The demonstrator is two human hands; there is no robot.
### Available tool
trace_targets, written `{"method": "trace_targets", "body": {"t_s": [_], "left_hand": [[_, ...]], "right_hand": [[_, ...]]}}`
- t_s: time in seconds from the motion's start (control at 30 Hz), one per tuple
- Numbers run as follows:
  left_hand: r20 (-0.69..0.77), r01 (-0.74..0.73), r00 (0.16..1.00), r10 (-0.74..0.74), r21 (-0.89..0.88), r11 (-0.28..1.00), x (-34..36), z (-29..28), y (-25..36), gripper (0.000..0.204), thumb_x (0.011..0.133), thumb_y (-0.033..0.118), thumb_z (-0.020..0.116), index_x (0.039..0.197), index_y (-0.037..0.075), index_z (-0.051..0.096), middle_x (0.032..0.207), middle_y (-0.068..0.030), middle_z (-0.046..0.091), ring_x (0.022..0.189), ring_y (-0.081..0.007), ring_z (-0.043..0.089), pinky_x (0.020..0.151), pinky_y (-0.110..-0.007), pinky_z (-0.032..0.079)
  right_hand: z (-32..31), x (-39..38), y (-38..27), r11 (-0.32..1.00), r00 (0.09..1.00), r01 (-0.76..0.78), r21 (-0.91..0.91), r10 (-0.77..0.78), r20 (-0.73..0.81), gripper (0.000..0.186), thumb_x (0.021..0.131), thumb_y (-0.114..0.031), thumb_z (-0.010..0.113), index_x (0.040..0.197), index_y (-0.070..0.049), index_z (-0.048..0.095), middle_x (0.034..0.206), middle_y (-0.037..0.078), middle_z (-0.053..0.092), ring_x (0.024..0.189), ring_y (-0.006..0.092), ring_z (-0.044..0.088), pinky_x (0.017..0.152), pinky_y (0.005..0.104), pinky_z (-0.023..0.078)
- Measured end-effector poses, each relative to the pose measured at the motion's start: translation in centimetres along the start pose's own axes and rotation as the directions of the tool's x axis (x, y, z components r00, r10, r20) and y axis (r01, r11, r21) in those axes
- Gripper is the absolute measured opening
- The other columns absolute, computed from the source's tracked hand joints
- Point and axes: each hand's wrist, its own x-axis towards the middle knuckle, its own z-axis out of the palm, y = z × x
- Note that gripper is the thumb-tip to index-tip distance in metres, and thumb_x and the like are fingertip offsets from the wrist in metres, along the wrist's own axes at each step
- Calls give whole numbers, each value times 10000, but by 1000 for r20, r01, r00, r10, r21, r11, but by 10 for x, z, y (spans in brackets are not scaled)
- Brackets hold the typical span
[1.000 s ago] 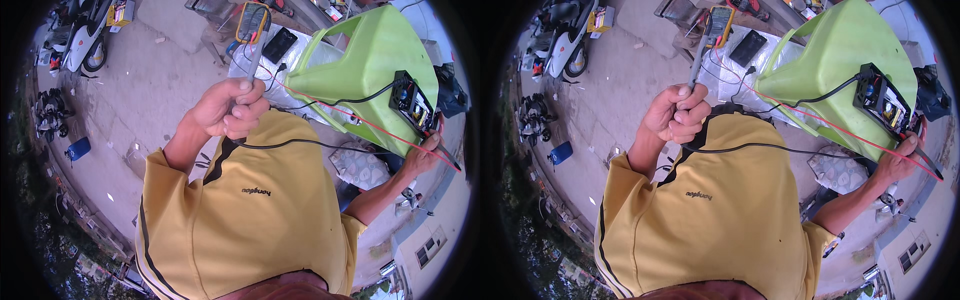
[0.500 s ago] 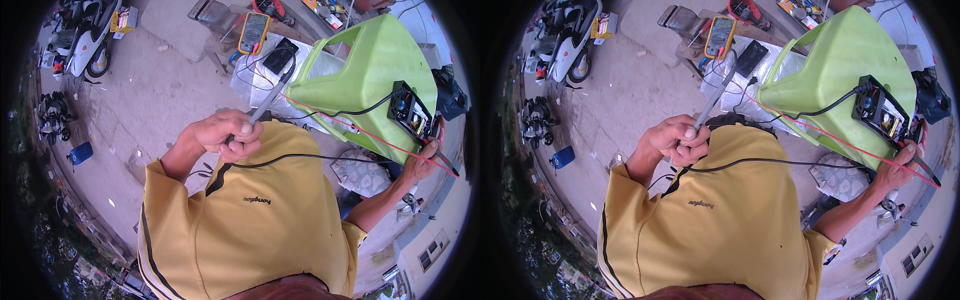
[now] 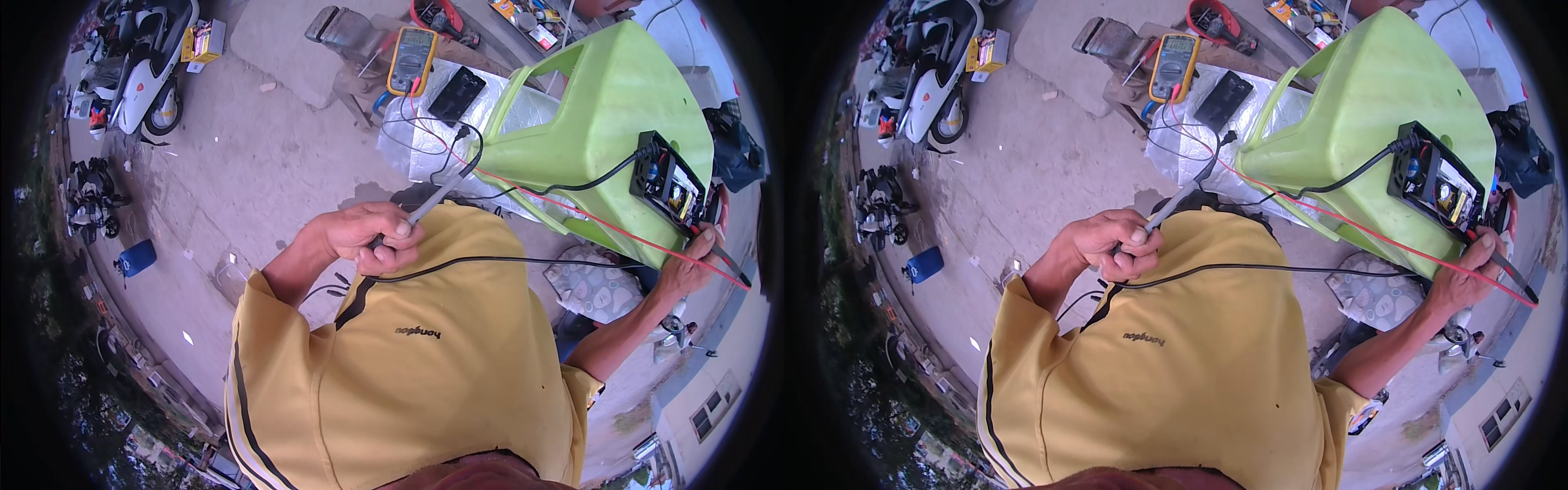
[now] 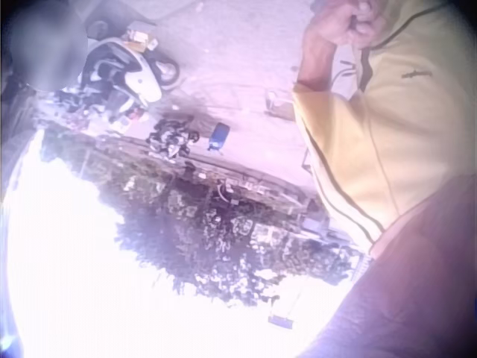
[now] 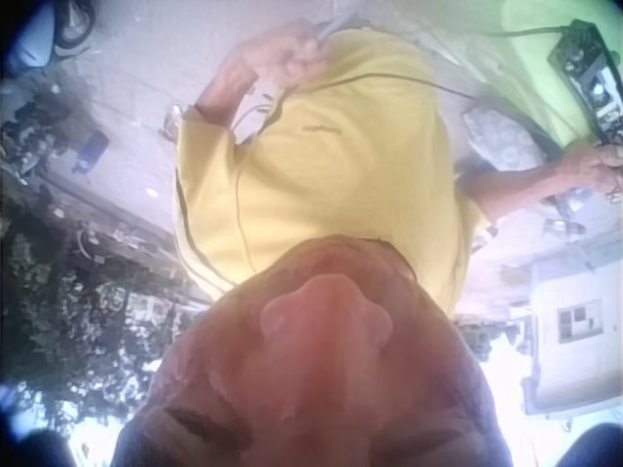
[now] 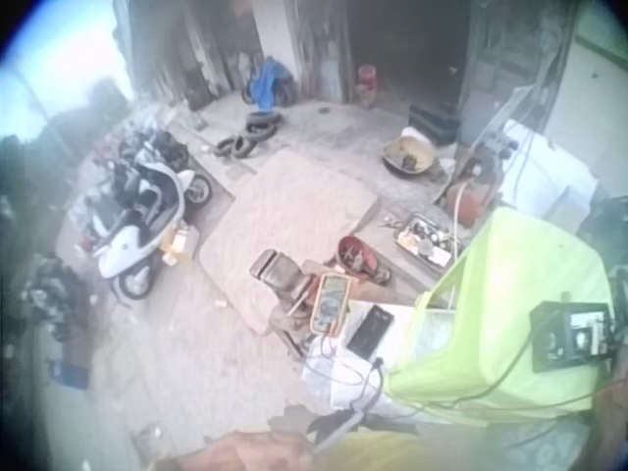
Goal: The person repeatedly touches multimeter probes to terminals on a small black electronic device placed on a green stool. The person holds the probes and makes contact with different points on the device throughout the clip.
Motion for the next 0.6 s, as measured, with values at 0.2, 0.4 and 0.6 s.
{"method": "trace_targets", "body": {"t_s": [0.2,0.4,0.6], "left_hand": [[14,74,997,-74,-19,997,-1,-7,-2,316,946,215,488,684,93,361,615,-22,356,432,-41,256,324,-220,183],[32,133,991,-133,-19,991,0,-11,-6,320,948,230,496,687,95,367,618,-16,352,433,-41,248,326,-224,178],[-53,15,998,-16,-11,1000,0,-3,-16,336,957,248,503,687,99,371,620,-21,359,437,-48,277,338,-230,187]], "right_hand": [[0,-1,-1,1000,1000,-4,-10,4,-7,312,1046,-258,503,957,6,644,874,91,635,806,186,566,739,324,467],[-3,-2,-4,999,1000,-14,-38,14,-10,316,1047,-258,498,956,6,643,874,93,635,803,196,570,736,331,470],[1,2,-1,1000,1000,11,-19,-11,7,307,1048,-252,497,959,5,641,889,97,632,811,200,575,739,332,481]]}}
